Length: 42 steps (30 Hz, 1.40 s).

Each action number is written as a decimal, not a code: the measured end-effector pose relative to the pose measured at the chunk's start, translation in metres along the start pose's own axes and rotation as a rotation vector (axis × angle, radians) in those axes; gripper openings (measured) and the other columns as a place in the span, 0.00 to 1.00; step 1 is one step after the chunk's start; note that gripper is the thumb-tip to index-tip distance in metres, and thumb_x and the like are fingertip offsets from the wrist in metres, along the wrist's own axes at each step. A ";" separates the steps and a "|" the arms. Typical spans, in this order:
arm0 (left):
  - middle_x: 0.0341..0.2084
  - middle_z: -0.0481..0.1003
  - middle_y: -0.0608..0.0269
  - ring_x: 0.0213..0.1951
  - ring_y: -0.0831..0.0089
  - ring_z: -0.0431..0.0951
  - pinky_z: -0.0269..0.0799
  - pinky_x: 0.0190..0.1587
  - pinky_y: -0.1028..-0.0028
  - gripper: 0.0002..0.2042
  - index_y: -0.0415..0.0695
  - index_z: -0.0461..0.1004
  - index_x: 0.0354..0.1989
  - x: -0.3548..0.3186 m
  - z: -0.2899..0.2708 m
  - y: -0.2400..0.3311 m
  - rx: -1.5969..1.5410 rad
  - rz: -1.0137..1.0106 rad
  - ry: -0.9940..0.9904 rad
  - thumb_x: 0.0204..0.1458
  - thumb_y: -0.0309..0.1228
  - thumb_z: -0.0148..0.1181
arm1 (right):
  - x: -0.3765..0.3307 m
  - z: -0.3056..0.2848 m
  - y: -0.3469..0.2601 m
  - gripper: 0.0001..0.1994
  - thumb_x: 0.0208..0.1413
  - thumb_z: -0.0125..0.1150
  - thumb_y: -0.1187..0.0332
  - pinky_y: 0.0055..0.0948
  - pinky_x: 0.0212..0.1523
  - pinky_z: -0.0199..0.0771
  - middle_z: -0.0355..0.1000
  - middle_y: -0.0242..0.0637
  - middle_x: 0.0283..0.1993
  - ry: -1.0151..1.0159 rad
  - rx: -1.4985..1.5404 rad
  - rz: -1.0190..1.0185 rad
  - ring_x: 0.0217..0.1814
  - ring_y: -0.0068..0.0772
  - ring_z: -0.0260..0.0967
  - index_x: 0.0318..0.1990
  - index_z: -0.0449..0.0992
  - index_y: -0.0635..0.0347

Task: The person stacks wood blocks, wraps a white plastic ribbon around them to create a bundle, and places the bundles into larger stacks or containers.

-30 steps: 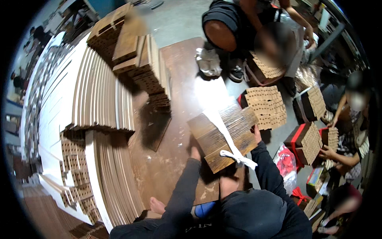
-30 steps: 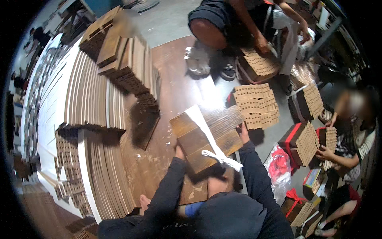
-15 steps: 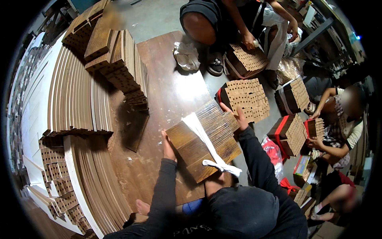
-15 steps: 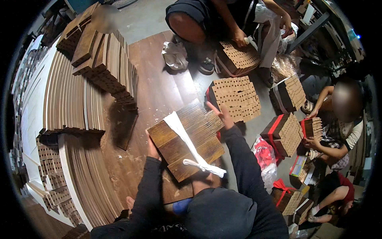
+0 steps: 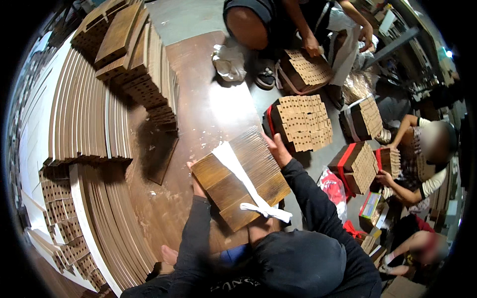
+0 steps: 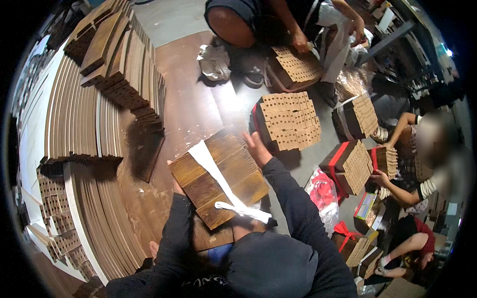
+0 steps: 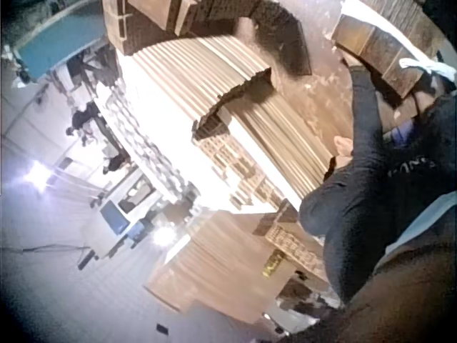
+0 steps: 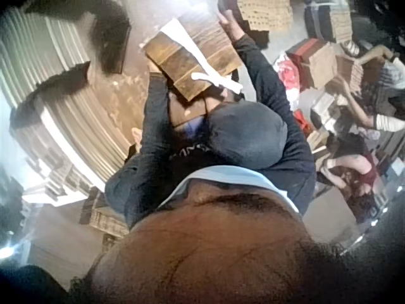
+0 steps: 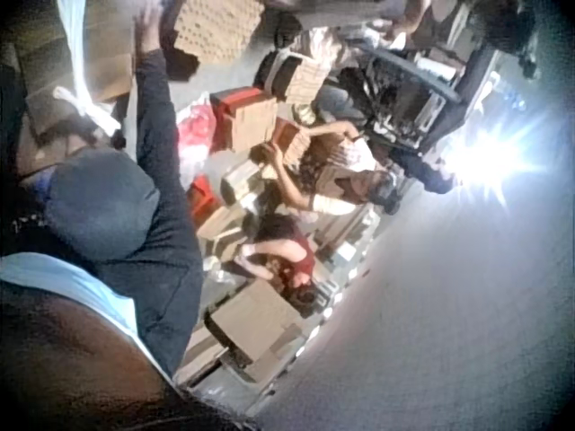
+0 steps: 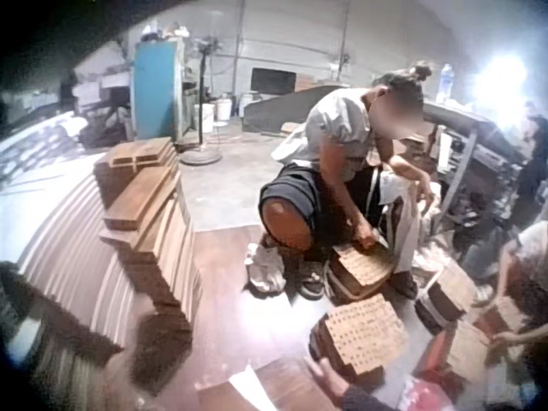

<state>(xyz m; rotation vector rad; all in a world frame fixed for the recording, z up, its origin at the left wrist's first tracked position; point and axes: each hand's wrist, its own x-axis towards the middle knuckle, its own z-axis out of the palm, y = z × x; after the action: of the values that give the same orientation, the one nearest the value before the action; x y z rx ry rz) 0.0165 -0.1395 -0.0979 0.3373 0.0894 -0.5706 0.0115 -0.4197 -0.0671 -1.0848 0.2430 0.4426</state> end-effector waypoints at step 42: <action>0.32 0.74 0.57 0.33 0.65 0.74 0.71 0.38 0.68 0.15 0.40 0.71 0.41 -0.051 -0.026 -0.026 0.796 -0.159 0.558 0.53 0.38 0.50 | -0.045 0.038 -0.025 0.32 0.54 0.42 0.39 0.27 0.46 0.67 0.68 0.37 0.45 0.128 0.260 0.240 0.46 0.27 0.65 0.50 0.67 0.60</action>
<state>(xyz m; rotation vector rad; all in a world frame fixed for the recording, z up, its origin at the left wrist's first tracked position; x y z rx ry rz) -0.0400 -0.1250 -0.1205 1.2710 0.4329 -0.6397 -0.0173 -0.4058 -0.0118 -0.8318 0.5336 0.5401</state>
